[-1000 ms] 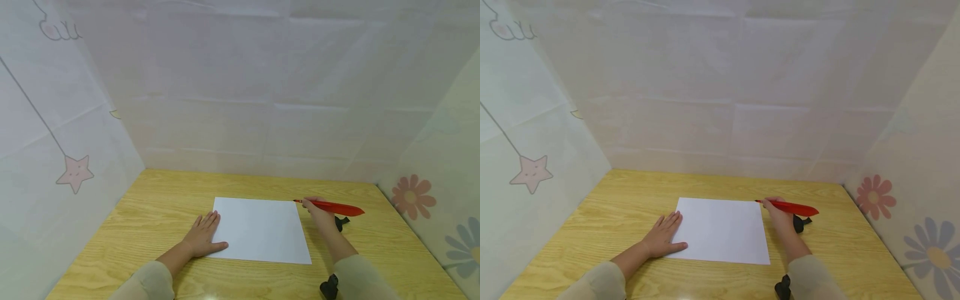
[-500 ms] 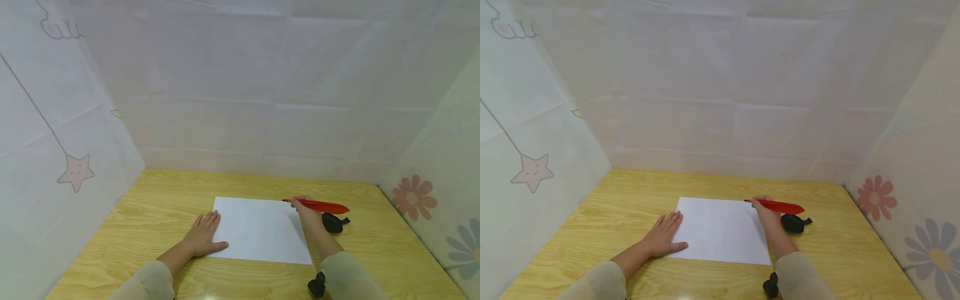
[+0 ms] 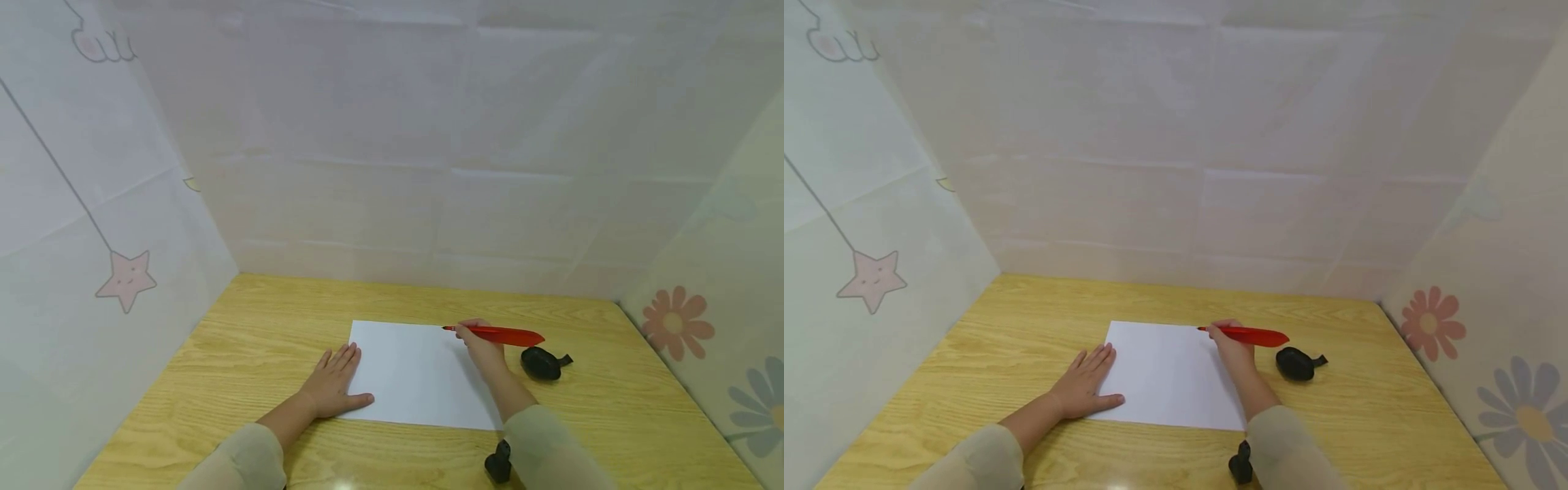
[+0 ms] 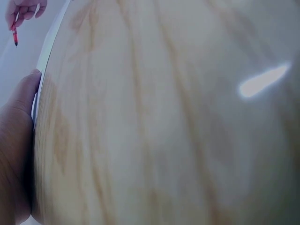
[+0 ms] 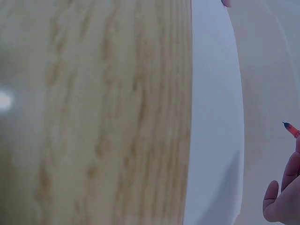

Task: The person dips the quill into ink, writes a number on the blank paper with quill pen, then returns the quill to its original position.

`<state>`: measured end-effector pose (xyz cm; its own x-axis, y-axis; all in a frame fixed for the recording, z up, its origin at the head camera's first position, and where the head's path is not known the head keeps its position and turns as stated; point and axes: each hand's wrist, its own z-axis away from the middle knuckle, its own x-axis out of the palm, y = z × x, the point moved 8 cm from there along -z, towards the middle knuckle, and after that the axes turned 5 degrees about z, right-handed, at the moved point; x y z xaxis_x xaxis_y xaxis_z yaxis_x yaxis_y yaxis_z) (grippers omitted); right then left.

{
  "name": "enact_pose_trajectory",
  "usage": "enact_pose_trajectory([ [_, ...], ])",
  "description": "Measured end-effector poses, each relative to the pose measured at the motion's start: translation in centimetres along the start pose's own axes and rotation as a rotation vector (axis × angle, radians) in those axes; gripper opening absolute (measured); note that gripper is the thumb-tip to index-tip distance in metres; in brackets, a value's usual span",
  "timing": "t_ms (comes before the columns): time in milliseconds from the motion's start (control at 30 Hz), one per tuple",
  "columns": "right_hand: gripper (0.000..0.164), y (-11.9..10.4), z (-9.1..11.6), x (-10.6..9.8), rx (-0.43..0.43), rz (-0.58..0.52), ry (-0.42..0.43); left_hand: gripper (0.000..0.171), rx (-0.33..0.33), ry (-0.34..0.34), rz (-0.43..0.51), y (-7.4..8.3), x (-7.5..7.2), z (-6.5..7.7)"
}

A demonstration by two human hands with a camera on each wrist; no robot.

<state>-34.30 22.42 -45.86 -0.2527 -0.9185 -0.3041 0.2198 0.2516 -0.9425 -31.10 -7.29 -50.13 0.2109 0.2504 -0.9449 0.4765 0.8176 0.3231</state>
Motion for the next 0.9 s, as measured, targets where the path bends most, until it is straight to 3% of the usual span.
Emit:
enact_pose_trajectory([
  [333, 0.025, 0.4, 0.0, 2.1, 0.036, -0.028, -0.003, 0.104, 0.003, 0.035, 0.006, -0.6, 0.5, -0.2],
  [900, 0.018, 0.7, -0.1, 4.5, 0.037, -0.109, 0.007, 0.105, 0.013, 0.019, 0.017, 0.1, 0.2, -0.1],
])
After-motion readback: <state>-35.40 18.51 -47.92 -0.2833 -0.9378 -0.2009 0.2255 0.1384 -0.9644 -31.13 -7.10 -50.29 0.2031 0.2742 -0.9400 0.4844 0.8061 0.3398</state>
